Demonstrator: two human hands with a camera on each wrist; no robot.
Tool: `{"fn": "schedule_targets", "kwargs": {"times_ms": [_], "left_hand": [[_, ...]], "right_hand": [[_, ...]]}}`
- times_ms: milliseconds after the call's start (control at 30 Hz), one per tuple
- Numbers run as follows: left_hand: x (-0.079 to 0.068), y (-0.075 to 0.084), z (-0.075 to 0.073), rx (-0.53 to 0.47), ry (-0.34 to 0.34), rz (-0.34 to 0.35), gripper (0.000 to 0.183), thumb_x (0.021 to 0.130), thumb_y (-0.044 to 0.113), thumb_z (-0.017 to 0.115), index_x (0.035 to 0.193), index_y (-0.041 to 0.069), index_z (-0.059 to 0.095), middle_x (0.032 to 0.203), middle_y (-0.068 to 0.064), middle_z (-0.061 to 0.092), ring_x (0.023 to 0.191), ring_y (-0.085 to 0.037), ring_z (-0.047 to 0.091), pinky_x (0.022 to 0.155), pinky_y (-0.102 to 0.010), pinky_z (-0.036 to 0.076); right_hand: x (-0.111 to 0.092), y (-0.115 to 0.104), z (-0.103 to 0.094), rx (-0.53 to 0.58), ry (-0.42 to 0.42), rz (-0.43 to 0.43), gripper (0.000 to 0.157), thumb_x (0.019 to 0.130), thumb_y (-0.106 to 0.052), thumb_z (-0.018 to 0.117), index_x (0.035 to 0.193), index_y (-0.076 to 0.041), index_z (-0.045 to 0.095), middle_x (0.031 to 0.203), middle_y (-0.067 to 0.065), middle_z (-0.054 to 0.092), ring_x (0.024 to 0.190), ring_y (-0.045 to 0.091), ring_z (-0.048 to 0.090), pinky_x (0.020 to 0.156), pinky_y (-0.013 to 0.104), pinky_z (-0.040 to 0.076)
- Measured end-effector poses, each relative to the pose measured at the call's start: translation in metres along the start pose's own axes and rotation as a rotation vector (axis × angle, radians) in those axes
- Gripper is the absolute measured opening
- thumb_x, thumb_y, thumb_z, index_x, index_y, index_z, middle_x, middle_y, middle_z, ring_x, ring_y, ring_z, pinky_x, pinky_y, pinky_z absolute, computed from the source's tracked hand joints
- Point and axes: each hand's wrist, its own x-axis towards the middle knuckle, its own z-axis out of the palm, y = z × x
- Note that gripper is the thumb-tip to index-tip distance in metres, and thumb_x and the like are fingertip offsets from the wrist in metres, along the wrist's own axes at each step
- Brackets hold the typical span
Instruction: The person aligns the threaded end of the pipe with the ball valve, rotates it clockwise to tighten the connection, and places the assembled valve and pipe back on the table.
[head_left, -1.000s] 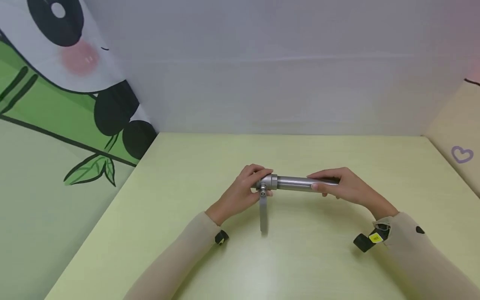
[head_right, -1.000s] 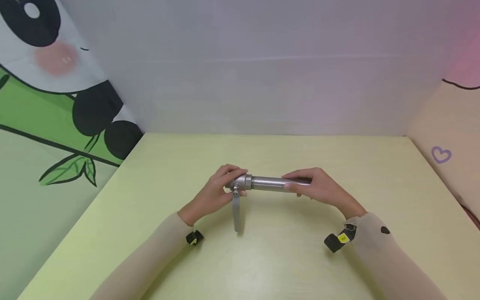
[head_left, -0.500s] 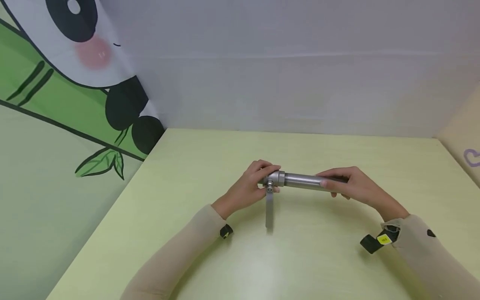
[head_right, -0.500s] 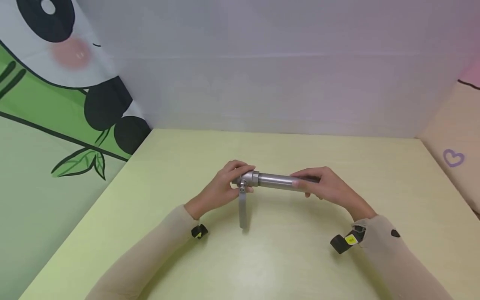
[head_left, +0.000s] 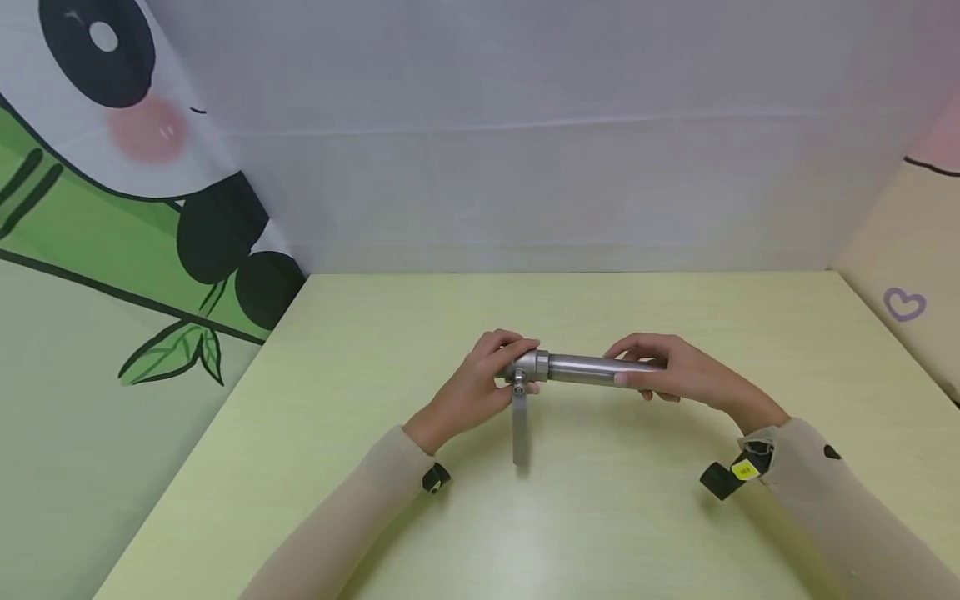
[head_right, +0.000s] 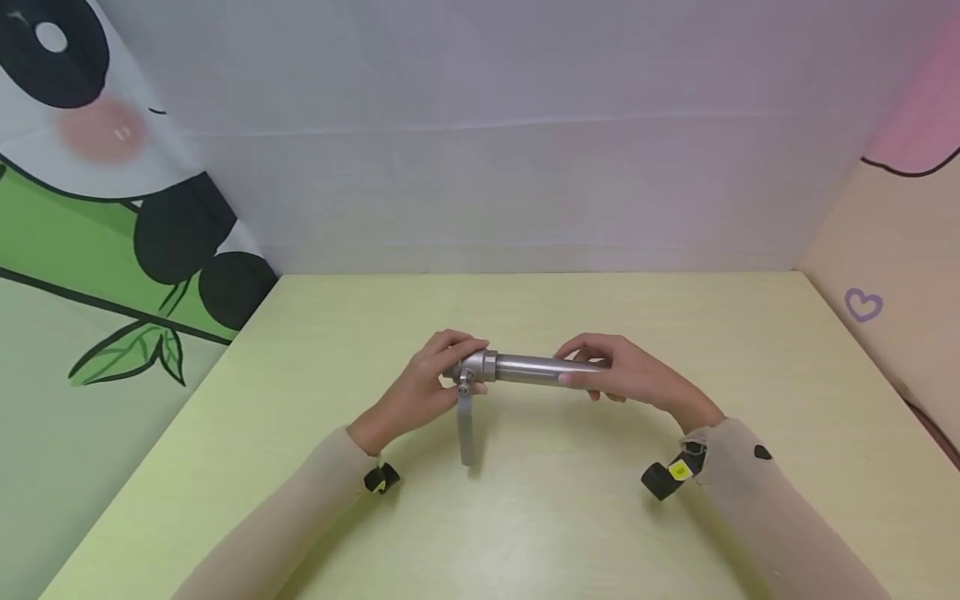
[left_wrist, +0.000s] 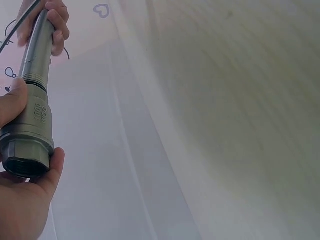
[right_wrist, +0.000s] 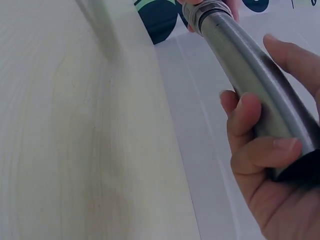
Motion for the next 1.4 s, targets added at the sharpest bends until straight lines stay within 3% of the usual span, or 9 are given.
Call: {"fn": "schedule_targets", "kwargs": {"times_ms": [133,267,500,667,900,1167,1400], "left_hand": [[-0.004,-0.001,0.0,0.001,0.0,0.01,0.05,0.082,0.016,0.077,0.128,0.006,0.059,0.12,-0.006,0.053,0.109,-0.018,0.048,0.081,-0.024,0.051],[-0.007,-0.002,0.0,0.005,-0.004,0.017,0.05,0.082,0.016,0.077,0.128,0.006,0.06,0.12,-0.006,0.053,0.109,-0.017,0.047,0.081,-0.024,0.051],[-0.01,-0.003,-0.001,0.0,-0.009,0.011,0.05,0.082,0.016,0.077,0.127,0.005,0.059,0.119,-0.006,0.053,0.108,-0.018,0.047,0.08,-0.024,0.052],[-0.01,-0.003,-0.001,-0.002,-0.008,0.002,0.05,0.082,0.016,0.077,0.128,0.007,0.058,0.12,-0.007,0.052,0.109,-0.019,0.047,0.079,-0.024,0.052],[-0.01,-0.001,-0.002,-0.005,-0.013,-0.011,0.051,0.083,0.015,0.076,0.13,0.007,0.057,0.121,-0.008,0.052,0.109,-0.019,0.048,0.079,-0.024,0.052],[-0.01,-0.002,0.0,-0.015,-0.007,-0.019,0.054,0.083,0.017,0.076,0.132,0.008,0.056,0.122,-0.007,0.051,0.111,-0.02,0.047,0.076,-0.024,0.053],[-0.008,-0.002,0.0,-0.004,0.006,0.0,0.054,0.082,0.017,0.077,0.131,0.008,0.057,0.122,-0.007,0.051,0.111,-0.019,0.047,0.075,-0.022,0.053]], "right_hand": [[-0.002,0.001,0.005,-0.029,0.01,0.017,0.044,0.082,-0.021,0.076,0.119,-0.016,0.053,0.103,0.012,0.052,0.062,0.015,0.05,0.047,0.025,0.037],[-0.004,0.003,0.009,-0.033,0.009,0.006,0.054,0.079,-0.018,0.079,0.123,-0.016,0.048,0.106,0.011,0.048,0.079,0.021,0.056,0.058,0.029,0.046],[-0.006,0.006,0.015,-0.032,0.059,-0.067,0.044,0.079,-0.015,0.079,0.113,-0.016,0.052,0.1,0.012,0.053,0.081,0.022,0.06,0.063,0.03,0.05],[-0.005,0.005,0.016,-0.079,0.12,-0.106,0.037,0.079,-0.016,0.08,0.108,-0.015,0.058,0.104,0.009,0.061,0.084,0.018,0.063,0.072,0.029,0.052],[-0.007,0.004,0.015,-0.12,0.171,-0.163,0.033,0.078,-0.018,0.081,0.106,-0.017,0.065,0.101,0.006,0.065,0.078,0.013,0.063,0.067,0.027,0.052],[-0.008,0.004,0.009,-0.109,0.161,-0.017,0.039,0.081,-0.028,0.079,0.117,-0.021,0.068,0.103,0.006,0.064,0.074,0.019,0.057,0.055,0.033,0.05],[-0.008,0.003,0.008,-0.063,0.167,0.072,0.044,0.083,-0.031,0.076,0.123,-0.016,0.066,0.104,0.009,0.068,0.081,0.03,0.062,0.056,0.036,0.05]]}}
